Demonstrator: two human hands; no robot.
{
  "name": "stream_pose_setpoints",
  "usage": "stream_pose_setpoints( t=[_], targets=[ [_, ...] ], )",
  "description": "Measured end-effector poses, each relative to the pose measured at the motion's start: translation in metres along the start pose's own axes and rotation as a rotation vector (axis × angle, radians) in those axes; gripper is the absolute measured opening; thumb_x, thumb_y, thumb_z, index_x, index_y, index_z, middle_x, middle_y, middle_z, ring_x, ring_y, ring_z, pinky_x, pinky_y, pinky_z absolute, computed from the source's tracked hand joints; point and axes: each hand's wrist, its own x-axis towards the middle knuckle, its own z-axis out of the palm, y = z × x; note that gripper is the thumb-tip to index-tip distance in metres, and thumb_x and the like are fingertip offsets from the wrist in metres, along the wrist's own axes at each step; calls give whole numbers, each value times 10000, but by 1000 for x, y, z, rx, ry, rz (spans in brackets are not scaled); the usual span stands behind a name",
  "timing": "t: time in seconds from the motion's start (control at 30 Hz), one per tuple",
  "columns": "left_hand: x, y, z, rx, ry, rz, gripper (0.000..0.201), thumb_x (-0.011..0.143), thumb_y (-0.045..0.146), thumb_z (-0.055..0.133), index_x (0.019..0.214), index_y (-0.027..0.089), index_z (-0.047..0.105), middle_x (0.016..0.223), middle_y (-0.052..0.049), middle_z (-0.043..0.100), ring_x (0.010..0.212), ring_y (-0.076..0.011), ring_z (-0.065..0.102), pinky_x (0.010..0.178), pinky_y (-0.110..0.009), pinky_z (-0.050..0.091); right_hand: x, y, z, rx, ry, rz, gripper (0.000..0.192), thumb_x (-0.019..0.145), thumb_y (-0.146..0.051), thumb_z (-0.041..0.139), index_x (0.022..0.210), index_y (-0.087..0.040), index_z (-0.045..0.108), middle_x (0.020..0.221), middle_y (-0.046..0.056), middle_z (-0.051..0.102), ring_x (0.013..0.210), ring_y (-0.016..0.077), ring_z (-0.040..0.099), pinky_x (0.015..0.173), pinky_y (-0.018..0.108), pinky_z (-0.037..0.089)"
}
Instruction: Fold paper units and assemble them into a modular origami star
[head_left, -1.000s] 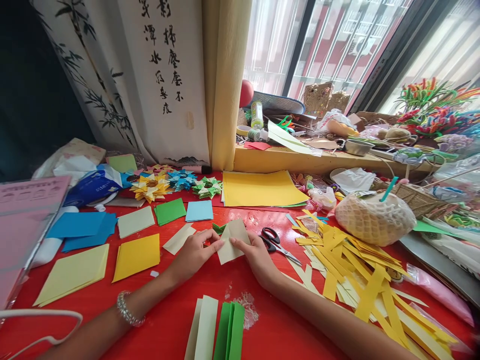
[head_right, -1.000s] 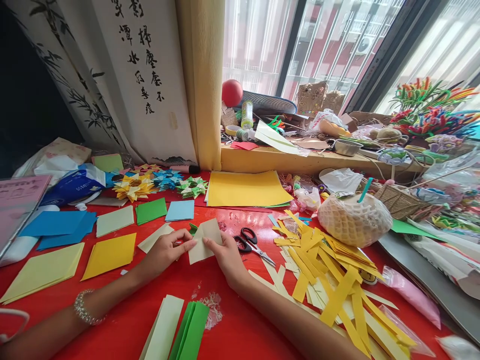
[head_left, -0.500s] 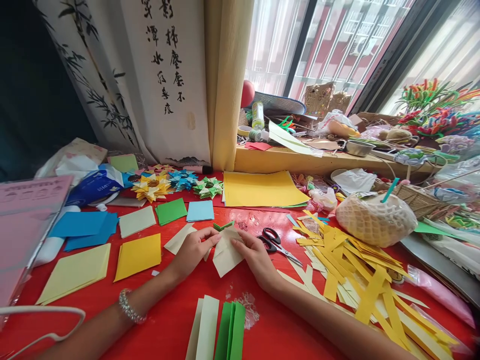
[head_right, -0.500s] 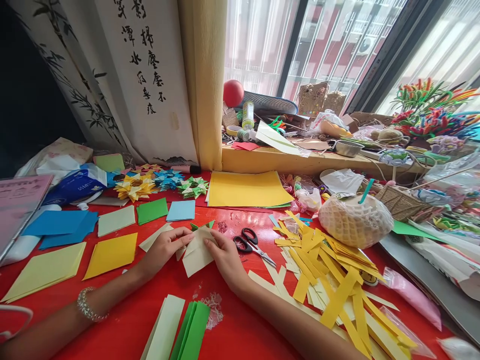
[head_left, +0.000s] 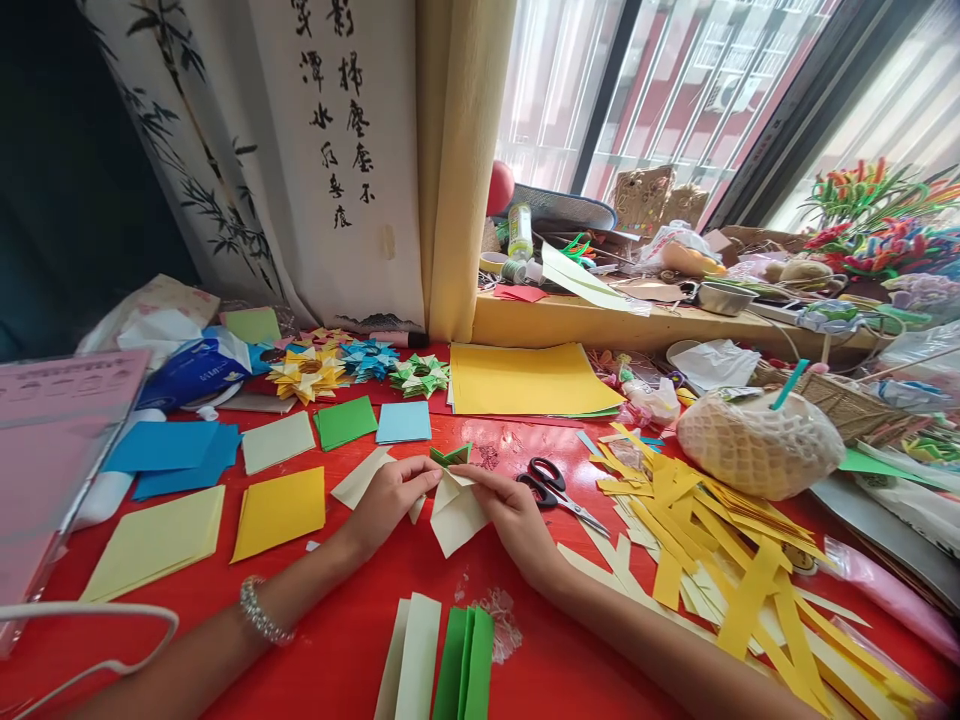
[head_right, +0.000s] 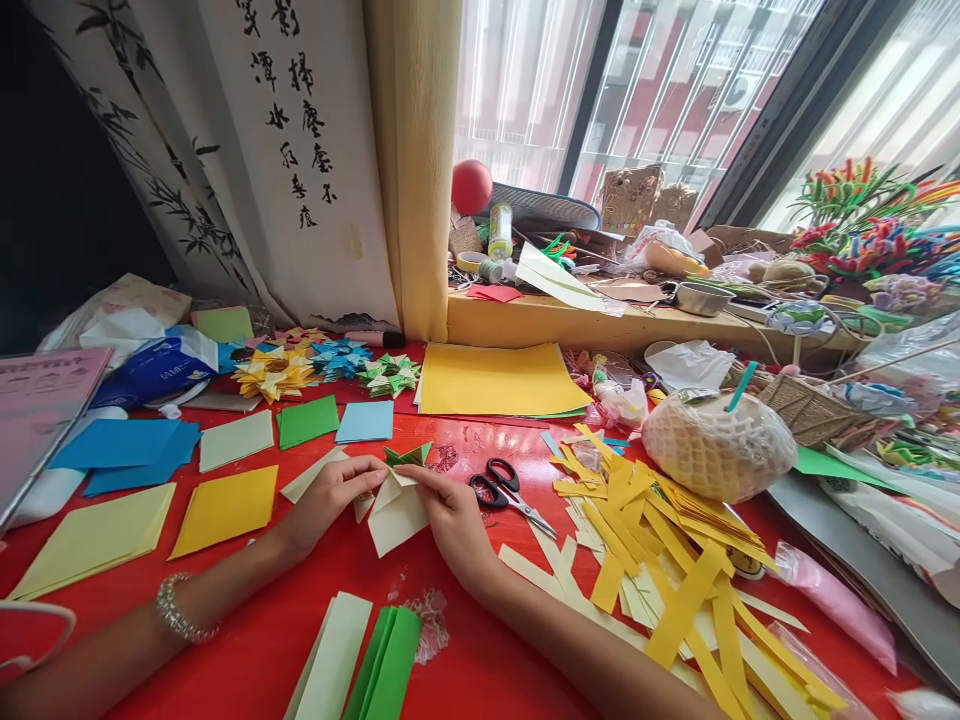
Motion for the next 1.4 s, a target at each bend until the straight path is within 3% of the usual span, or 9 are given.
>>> stream_pose_setpoints(
  t=[0.5, 0.8, 1.07, 1.23, 1.4],
  targets=[
    [3, -7, 1, 122, 38, 42, 283, 806, 409, 428, 662, 177, 507, 534, 47, 459, 461, -100, 415, 478, -219, 335, -1, -4, 1, 9, -27, -1, 319, 831, -238, 378, 979, -223, 660, 1007, 16, 646, 933, 189, 564, 817, 294, 405],
    [-1, 0, 3, 258, 55, 97, 277, 835, 406, 383, 756, 195, 542, 543, 54, 471, 495, -104, 424, 507, -214, 347, -1, -2, 0, 36, -36, 50, 294, 828, -218, 389, 920, -213, 669, 904, 11, 646, 790, 154, 541, 678, 240, 393],
    [-3, 2, 3, 316, 90, 160, 279, 828, 396, 394, 729, 189, 552, 642, 21, 559, 636, -138, 506, 594, -224, 384, -2, -12, 2, 75, -57, 69, 253, 789, -372, 511, 939, -216, 640, 983, 27, 632, 914, 189, 549, 766, 266, 409],
    [-4, 2, 2, 331, 95, 159, 225, 833, 324, 396, 708, 198, 535, 527, 49, 500, 570, -123, 479, 569, -210, 365, -1, -5, 2, 66, -35, 106, 296, 763, -404, 545, 996, -230, 600, 957, 21, 629, 834, 176, 557, 685, 255, 424],
    [-4, 2, 2, 370, 121, 193, 220, 832, 312, 398, 694, 196, 526, 630, 35, 544, 620, -125, 486, 584, -205, 360, 0, -5, 2, 121, -48, 97, 284, 782, -393, 526, 989, -220, 617, 982, 22, 625, 908, 180, 544, 754, 252, 410]
  ],
)
